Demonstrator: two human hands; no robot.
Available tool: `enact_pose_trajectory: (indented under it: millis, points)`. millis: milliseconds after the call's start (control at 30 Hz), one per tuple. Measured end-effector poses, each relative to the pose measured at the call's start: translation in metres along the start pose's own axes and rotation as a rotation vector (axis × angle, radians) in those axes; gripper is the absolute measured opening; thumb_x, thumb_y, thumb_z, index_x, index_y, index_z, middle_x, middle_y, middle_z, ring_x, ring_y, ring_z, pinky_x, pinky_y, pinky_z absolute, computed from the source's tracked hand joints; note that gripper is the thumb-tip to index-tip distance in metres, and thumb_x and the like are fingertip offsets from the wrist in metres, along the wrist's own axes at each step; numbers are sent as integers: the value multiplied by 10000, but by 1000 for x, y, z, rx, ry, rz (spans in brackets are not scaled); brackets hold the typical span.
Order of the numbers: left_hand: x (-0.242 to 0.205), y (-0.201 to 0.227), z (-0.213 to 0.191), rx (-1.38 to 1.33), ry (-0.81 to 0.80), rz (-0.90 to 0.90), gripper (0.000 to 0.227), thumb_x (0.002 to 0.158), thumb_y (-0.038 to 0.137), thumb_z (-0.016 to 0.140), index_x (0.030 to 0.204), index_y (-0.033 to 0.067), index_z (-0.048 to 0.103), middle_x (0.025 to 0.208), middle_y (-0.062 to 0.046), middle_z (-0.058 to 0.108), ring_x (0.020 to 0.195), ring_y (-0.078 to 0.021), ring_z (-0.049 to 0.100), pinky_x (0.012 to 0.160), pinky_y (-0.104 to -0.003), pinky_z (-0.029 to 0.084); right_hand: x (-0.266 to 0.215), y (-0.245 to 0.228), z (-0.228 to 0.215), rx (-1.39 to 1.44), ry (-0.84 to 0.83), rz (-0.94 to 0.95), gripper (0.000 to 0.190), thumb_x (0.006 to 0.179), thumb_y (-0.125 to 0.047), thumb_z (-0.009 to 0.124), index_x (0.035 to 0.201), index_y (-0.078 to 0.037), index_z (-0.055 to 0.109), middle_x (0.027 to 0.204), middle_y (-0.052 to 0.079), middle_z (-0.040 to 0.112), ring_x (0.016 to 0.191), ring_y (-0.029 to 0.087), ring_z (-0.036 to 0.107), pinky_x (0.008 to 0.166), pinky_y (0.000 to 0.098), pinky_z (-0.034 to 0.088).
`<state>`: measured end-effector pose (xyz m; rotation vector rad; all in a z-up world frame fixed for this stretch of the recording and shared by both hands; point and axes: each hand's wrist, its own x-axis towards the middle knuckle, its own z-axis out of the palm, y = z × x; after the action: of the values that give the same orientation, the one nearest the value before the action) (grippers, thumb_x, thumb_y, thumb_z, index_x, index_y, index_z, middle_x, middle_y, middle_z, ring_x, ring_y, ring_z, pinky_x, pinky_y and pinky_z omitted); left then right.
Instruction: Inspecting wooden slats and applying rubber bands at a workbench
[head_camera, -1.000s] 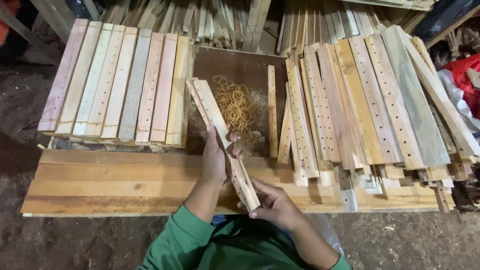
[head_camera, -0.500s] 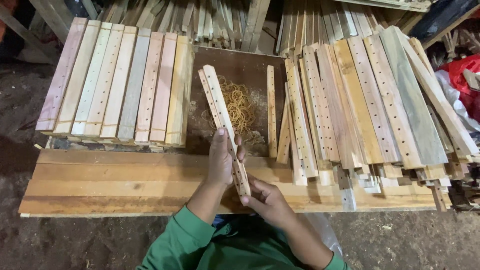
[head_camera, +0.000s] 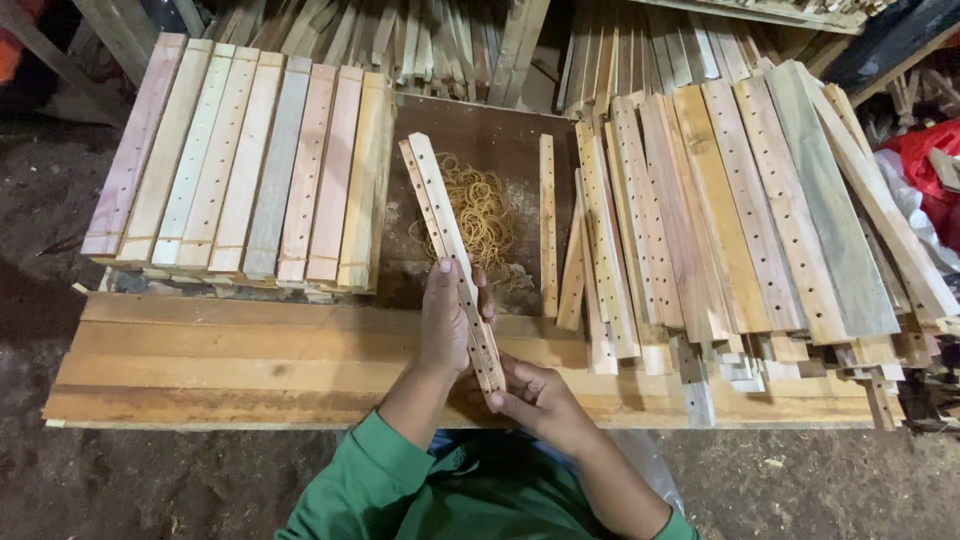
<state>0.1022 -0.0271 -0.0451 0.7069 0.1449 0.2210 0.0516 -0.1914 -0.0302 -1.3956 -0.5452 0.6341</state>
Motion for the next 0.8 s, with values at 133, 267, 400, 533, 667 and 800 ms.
enact_pose_trajectory:
  millis: [133, 267, 400, 533, 667, 800]
  points:
    - [1, 1, 0, 52, -26, 68, 338, 1053, 469, 466, 1091, 140, 534, 864, -3, 602, 501, -122, 525, 425, -274, 413, -1, 5, 1, -10, 61, 41, 415, 935, -153, 695, 1311, 12, 634, 1279, 93, 696, 1182, 185, 638, 1040, 330, 481]
    - [1, 1, -1, 76, -76, 97, 340, 1060, 462, 462, 1100, 133, 535, 889, -5, 599, 539, -115, 533, 452, -265, 435, -1, 8, 0, -76, 101, 36, 406, 908, -109, 719, 1290, 16, 655, 1254, 99, 715, 1114, 176, 674, 1005, 320, 530]
    - [5, 6, -2, 64, -63, 85, 375, 1041, 467, 503, 1222, 139, 510, 893, -5, 629, 575, -113, 569, 480, -267, 478, -8, 33, -7, 32, 73, 102, 394, 913, -97, 725, 1285, 17, 665, 1203, 27, 680, 1053, 107, 631, 937, 248, 506]
    - [7, 19, -9, 114, -70, 68, 456, 1022, 521, 475, 1246, 125, 491, 874, -40, 588, 590, -125, 536, 495, -268, 477, -10, 14, 0, -19, 68, 177, 565, 867, -144, 751, 1382, 10, 579, 1554, 105, 484, 1211, 162, 622, 977, 280, 538]
    - [0, 27, -16, 118, -107, 69, 385, 1070, 480, 422, 1193, 127, 516, 836, 11, 558, 522, -91, 502, 438, -237, 431, -2, -10, 6, -186, -35, 146, 471, 866, -163, 760, 1310, -41, 658, 1413, 81, 629, 1233, 164, 621, 1065, 317, 481]
    - [4, 11, -34, 128, 31, 123, 310, 1073, 378, 515, 1206, 99, 548, 771, -88, 554, 400, -182, 524, 345, -289, 430, 16, 14, -39, -663, 283, 223, 720, 799, -535, 806, 1175, 75, 735, 1051, 339, 734, 1010, 544, 681, 856, 616, 550]
